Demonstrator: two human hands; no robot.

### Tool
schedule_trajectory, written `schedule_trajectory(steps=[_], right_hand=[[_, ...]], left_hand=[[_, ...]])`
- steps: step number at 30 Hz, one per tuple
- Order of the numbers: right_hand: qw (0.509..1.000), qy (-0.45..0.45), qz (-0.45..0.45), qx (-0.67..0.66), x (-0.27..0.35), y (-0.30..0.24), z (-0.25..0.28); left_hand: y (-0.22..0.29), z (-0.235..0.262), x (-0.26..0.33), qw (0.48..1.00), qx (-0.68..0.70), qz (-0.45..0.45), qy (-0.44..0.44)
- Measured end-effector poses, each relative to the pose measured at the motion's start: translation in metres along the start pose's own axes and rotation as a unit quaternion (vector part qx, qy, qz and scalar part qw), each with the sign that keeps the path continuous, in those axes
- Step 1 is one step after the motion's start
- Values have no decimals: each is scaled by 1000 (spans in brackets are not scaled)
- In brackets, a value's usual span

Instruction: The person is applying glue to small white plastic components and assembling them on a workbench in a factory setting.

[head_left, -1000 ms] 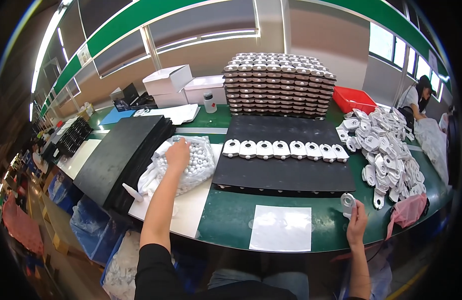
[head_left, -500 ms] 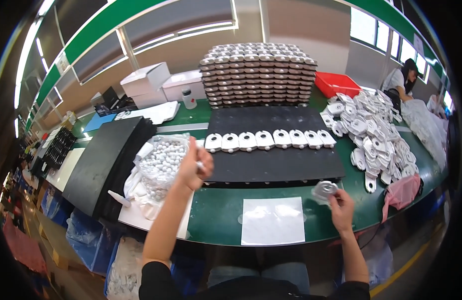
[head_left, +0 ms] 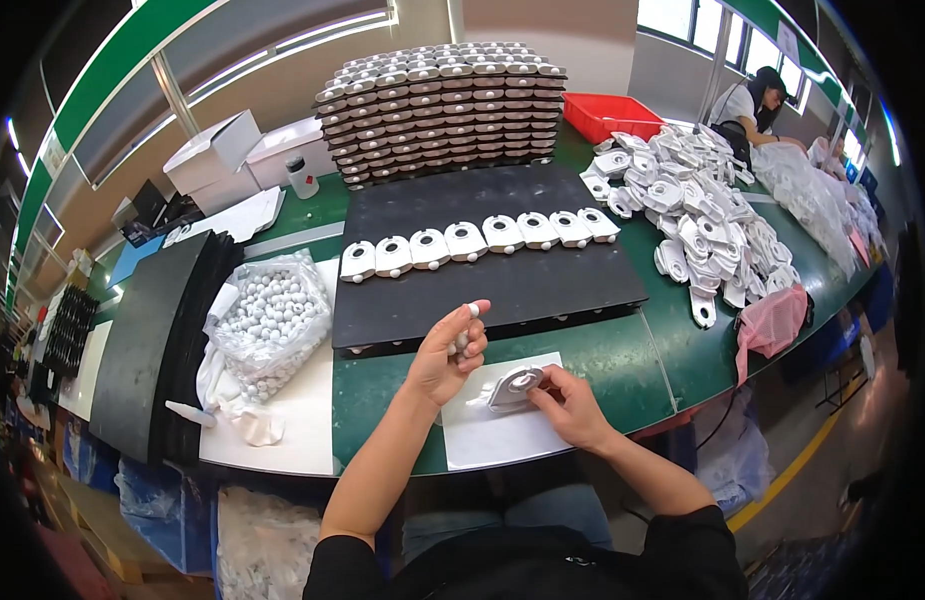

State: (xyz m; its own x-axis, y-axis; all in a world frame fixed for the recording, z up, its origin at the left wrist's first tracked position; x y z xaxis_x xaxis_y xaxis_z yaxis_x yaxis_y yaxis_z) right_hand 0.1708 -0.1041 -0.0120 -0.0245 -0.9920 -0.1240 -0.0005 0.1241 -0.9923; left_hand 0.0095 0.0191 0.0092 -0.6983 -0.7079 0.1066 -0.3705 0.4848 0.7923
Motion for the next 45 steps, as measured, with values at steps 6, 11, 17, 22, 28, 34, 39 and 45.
schedule_trajectory(steps=[6, 11, 17, 22, 28, 34, 39, 45], right_hand=[[998, 28, 37, 42, 2, 5, -1], [999, 36, 32, 26, 2, 1, 0], [972, -5, 158, 171, 1, -3, -6], [997, -8, -16, -81, 0, 3, -2], [900, 36, 9, -434, -19, 4, 12], [874, 61, -27, -482, -22, 6, 15], [874, 60, -18, -482, -23, 9, 16], [883, 56, -12, -466, -24, 5, 12]], left_hand=[[-1, -1, 3, 998, 49, -20, -15], [0, -2, 3, 998, 68, 12, -5], [-1, -4, 3, 999, 42, -6, 1], [-2, -3, 4, 1000, 2, -1, 5], [-7, -15, 7, 989, -144, 28, 17], [-9, -22, 9, 983, -183, 26, -1], [-10, -22, 7, 984, -173, 38, -10], [-13, -21, 8, 970, -237, 53, 22]])
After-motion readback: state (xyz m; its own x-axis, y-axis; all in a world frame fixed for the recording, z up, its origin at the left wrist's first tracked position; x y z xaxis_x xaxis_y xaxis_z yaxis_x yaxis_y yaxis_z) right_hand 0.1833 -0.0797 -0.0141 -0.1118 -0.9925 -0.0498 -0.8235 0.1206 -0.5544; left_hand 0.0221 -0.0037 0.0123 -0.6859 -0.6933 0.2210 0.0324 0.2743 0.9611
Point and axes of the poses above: each hand's wrist, its own x-axis away from the middle knuckle, its own z-axis out of the back of the hand, y = z × x, the point moved 1 cm from there along -x, towards the middle knuckle, and after that the axes turned 15 degrees about -x, right-handed, at the moved point
